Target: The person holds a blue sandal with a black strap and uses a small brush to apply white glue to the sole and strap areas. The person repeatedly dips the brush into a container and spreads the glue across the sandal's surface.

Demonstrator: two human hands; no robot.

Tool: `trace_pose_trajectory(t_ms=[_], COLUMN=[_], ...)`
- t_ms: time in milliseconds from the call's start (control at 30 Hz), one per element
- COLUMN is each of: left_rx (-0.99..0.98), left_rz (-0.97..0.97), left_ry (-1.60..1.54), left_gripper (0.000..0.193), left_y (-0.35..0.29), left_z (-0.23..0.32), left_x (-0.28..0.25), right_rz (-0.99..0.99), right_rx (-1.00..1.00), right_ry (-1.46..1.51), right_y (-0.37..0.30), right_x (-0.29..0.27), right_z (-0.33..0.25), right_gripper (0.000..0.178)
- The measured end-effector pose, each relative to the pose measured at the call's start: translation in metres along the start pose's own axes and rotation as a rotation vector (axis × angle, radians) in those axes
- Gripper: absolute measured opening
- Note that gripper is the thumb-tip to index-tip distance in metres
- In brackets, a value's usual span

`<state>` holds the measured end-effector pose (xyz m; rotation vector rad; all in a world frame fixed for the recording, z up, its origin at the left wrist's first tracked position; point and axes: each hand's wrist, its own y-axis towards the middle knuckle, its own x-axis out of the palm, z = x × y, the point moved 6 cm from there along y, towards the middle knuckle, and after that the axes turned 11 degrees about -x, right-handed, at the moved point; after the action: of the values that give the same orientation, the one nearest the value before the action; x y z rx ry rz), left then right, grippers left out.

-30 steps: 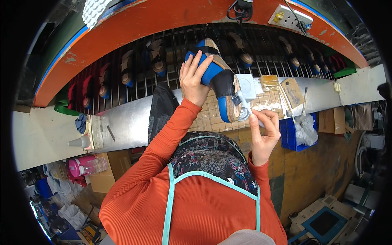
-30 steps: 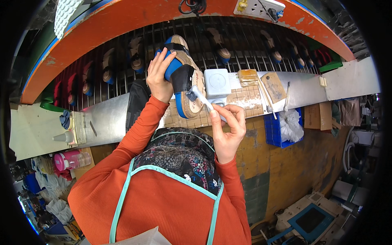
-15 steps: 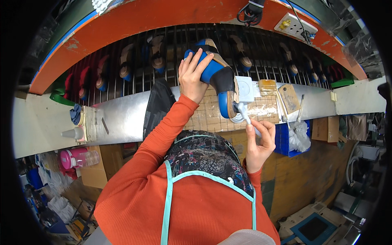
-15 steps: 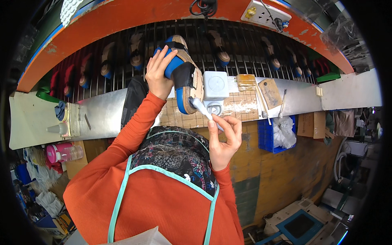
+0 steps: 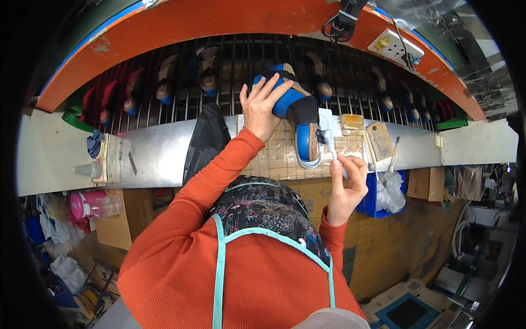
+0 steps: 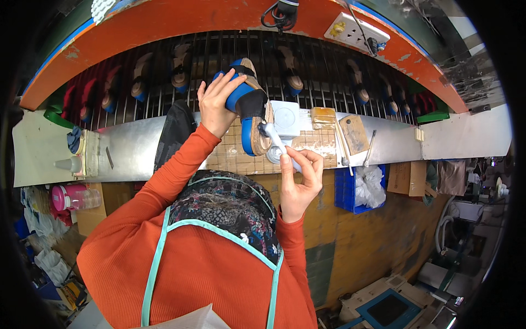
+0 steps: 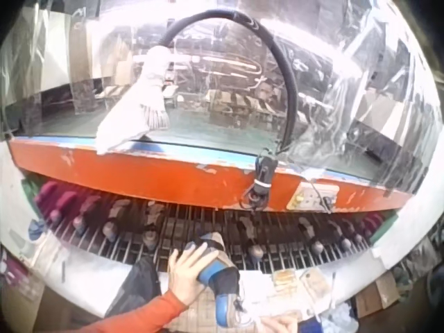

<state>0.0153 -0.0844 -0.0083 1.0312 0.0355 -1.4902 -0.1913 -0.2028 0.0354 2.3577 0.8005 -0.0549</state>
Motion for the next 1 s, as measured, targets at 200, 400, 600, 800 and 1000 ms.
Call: trace_pose_trajectory(t_ms=[200,400,600,800,1000], left_rx=[-0.039,-0.118,-0.200,-0.276,-0.355], left_rz=[-0.036,-0.207,-0.515,-0.826,-1.094], left_ry=[-0.009,-0.118,-0.252,-0.305,-0.451], left_gripper=[0.067,0.063,0.070,0.081,0.082], left_y=[0.001,0.000,0.000,-0.006,-0.017], left_z=[-0.004,0.001,0.004,0.011,0.016], left_x=[0.004,0.006,0.010,0.007,0.010], right_rz=[-0.017,-0.017,-0.101,-0.222,-0.306], right_rx=[-0.013,-0.141,-0.238,-0.293,-0.318], right_ry=[0.056,-0.012,0.016,0.083,0.172], right_y=[-0.004,0.010,0.039,0.064,0.076], right_x=[0.003,0.004,0.011,0.016,0.023], right_z=[0.000,-0.006,-0.007,-0.002,0.002], right_gripper=[0.016,0.017,0.017,0.018,0.019])
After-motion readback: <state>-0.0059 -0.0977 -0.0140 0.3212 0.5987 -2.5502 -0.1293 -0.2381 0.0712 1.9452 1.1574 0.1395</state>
